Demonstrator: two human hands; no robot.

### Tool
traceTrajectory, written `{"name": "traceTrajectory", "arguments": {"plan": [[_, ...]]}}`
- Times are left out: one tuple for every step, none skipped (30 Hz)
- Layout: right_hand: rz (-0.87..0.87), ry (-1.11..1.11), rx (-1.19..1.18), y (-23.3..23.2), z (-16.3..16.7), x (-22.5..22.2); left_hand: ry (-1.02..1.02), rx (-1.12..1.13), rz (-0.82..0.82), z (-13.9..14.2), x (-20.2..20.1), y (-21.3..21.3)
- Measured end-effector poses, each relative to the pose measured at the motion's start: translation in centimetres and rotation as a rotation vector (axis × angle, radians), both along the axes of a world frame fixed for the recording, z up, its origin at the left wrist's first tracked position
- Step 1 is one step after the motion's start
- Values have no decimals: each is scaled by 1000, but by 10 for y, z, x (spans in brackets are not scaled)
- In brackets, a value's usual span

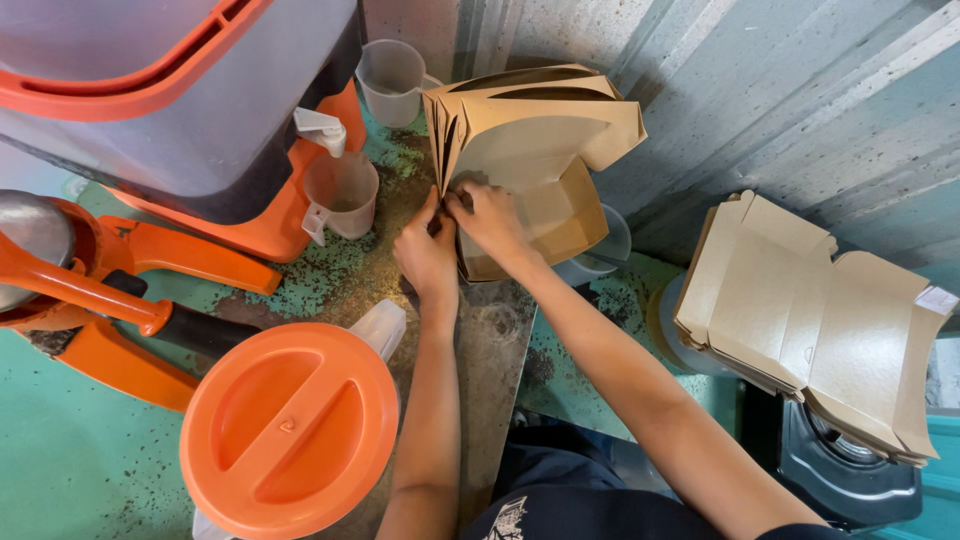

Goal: The person folds flat cardboard sheets into small paper boxes by hand, tucking flaps and securing them with small paper tabs. The person repeats this process multiple times, stacking the finished boxes on the table.

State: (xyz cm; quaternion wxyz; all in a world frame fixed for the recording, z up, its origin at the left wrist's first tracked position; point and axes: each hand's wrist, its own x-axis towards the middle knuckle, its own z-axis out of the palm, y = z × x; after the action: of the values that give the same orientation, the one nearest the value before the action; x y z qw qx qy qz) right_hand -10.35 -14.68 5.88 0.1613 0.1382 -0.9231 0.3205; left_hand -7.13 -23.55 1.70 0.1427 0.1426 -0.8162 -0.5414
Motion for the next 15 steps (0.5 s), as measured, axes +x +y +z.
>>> {"name": "traceTrajectory", "arguments": {"plan": [[30, -3, -40, 2, 0, 1, 8, 2, -4, -1, -1, -1], [6, -67, -57, 4, -1, 2, 16, 5, -8, -3, -1, -1], [-17, -128, -73, 7, -2, 4, 44, 3, -15, -4, -2, -1], [-38, -189, -89, 9, -1, 6, 72, 1, -21, -5, -3, -1], [-63, -169, -117, 11, 0, 7, 100, -2, -27, -7, -3, -1], [-87, -150, -144, 13, 3, 9, 62, 2, -32, -8, -3, -2], [-109, -130, -172, 17, 7, 10, 26, 5, -35, -9, -4, -2], [-95, 107, -164, 20, 12, 11, -9, 9, -37, -10, -6, -3], [-78, 340, -153, 23, 17, 14, 6, -5, -37, -10, -7, -4], [-72, 477, -83, 29, 23, 17, 17, -19, -38, -11, -8, -4], [-66, 614, -12, 36, 30, 19, 29, -33, -40, -12, -8, -3], [-80, 639, 58, 41, 36, 20, 0, -16, -41, -12, -9, -3], [-96, 662, 127, 45, 41, 20, -29, 1, -42, -13, -8, -2], [-110, 686, 198, 48, 44, 18, -58, 18, -44, -14, -8, -2], [-75, 661, 202, 51, 46, 14, -61, 17, -45, -13, -8, -2]]}}
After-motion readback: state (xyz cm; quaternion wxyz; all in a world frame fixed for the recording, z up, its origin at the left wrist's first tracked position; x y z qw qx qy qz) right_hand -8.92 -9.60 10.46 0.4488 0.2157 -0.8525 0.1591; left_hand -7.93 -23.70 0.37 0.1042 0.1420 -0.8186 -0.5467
